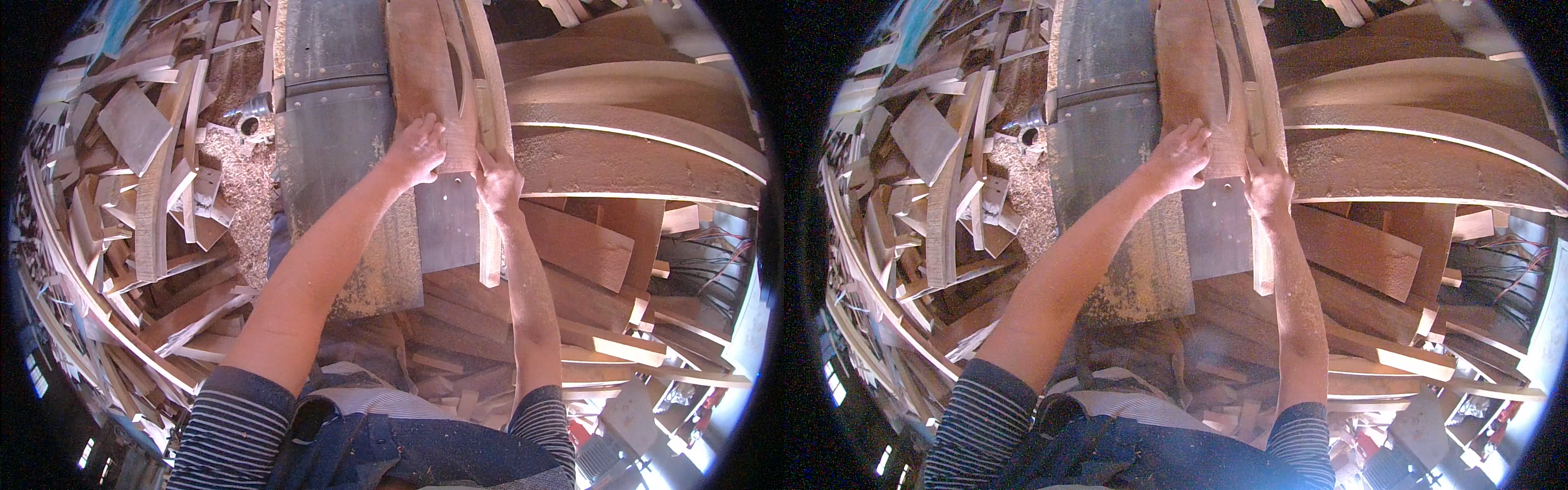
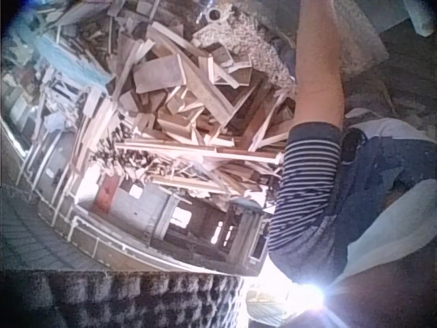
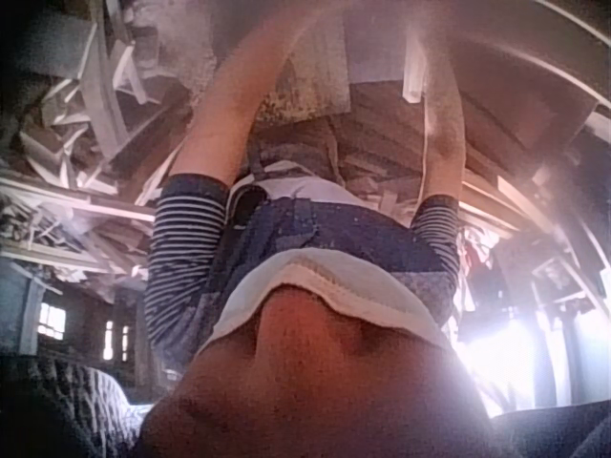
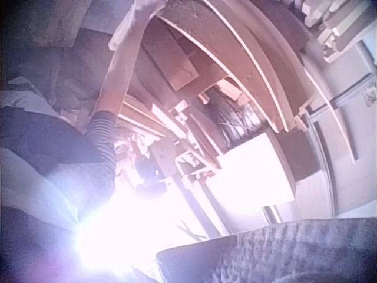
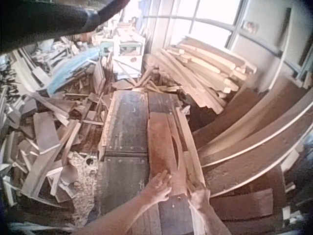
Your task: The person uses a jointer to shave and flatten several wood pieces, including a large board and a thin strip, by feeding them across the rotating blade.
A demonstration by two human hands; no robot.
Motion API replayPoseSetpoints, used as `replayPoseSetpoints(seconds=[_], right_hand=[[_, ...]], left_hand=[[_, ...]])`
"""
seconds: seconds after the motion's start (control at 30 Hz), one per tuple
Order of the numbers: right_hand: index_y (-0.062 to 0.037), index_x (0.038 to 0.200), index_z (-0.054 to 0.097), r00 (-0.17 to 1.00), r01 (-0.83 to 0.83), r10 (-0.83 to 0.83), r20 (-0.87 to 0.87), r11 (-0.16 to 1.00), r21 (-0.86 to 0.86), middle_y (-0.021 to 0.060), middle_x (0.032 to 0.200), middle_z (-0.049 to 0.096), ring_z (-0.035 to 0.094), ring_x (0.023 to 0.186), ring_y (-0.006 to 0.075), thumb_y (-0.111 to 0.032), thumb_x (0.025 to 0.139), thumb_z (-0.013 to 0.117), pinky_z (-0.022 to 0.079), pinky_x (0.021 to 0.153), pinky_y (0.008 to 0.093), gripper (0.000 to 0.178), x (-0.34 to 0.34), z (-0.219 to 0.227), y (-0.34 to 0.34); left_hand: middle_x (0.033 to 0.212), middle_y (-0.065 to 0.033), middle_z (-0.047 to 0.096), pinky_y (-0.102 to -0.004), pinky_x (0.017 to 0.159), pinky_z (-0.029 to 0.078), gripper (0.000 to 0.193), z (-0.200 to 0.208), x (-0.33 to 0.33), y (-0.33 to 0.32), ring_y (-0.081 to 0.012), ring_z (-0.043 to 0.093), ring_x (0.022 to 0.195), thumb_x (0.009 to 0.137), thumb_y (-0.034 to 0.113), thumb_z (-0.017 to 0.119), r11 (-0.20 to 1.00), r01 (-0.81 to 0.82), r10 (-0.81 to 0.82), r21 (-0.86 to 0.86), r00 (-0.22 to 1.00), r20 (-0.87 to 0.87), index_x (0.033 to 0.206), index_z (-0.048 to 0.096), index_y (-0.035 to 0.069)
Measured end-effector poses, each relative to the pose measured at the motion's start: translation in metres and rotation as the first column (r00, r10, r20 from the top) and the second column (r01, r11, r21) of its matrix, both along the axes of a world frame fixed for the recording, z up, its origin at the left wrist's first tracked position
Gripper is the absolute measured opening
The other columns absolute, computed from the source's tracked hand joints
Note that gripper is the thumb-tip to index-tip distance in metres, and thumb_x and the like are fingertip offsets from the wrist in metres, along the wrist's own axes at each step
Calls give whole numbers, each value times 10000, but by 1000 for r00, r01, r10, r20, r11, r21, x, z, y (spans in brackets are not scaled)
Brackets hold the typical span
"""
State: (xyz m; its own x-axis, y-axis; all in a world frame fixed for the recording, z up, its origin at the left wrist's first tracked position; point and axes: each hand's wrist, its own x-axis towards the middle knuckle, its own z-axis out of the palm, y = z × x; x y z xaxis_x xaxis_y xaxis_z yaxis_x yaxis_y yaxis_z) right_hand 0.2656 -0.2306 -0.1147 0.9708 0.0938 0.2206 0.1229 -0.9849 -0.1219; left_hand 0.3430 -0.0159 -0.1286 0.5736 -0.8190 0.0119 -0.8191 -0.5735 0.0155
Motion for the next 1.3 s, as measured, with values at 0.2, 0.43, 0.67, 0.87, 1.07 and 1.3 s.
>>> replayPoseSetpoints(seconds=[0.2, 0.43, 0.67, 0.87, 1.07, 1.3], right_hand=[[-164, 1221, 730, 1000, -8, 8, 2, 1000, 0, 86, 913, 669, 706, 829, 288, -134, 775, 828, 603, 698, 417, 458, 8, 2, 1], [-167, 1242, 727, 1000, -18, 18, 8, 999, 30, 82, 927, 680, 709, 845, 280, -109, 740, 853, 603, 718, 407, 520, 16, 1, -1], [-189, 1258, 725, 1000, -14, 14, 3, 998, 53, 67, 945, 692, 713, 850, 269, -103, 752, 852, 606, 736, 403, 529, 25, -2, -1], [-185, 1263, 716, 1000, -22, 22, -5, 999, 38, 57, 947, 691, 717, 855, 261, -103, 752, 852, 608, 733, 400, 535, 33, -3, -4], [-194, 1210, 721, 999, -29, 29, 21, 999, 17, 44, 937, 687, 723, 828, 265, -169, 807, 811, 619, 687, 394, 414, 41, -5, -5], [-243, 1238, 709, 999, -26, 26, 27, 999, 23, 42, 880, 680, 709, 744, 278, -175, 821, 801, 610, 639, 401, 432, 50, -10, -10]], left_hand=[[1307, -167, 651, -427, 1116, 437, 650, -2, 8, -1, -359, 532, 1321, 693, 518, 829, 1000, -8, 8, -6, 1000, 12, 1086, 772, 4], [1280, -162, 660, -417, 1107, 442, 629, 0, 17, 1, -347, 529, 1320, 707, 522, 812, 1000, 13, -13, 17, 1000, 2, 1066, 780, 8], [1246, -148, 657, -409, 1062, 461, 586, 3, 27, 1, -326, 537, 1282, 701, 511, 815, 1000, 5, -4, 11, 1000, -25, 1014, 788, 17], [1229, -146, 653, -402, 1058, 462, 590, 4, 35, 0, -319, 546, 1245, 682, 502, 829, 1000, 1, -1, 9, 1000, -22, 1003, 789, 8], [1176, -129, 656, -382, 1051, 471, 600, 6, 41, 3, -295, 555, 1207, 678, 496, 833, 1000, 9, -8, -24, 1000, 22, 999, 782, -8], [1185, -135, 650, -398, 1073, 466, 597, 8, 52, 1, -299, 551, 1213, 699, 501, 826, 1000, 12, -12, 2, 1000, -4, 1017, 783, -2]])
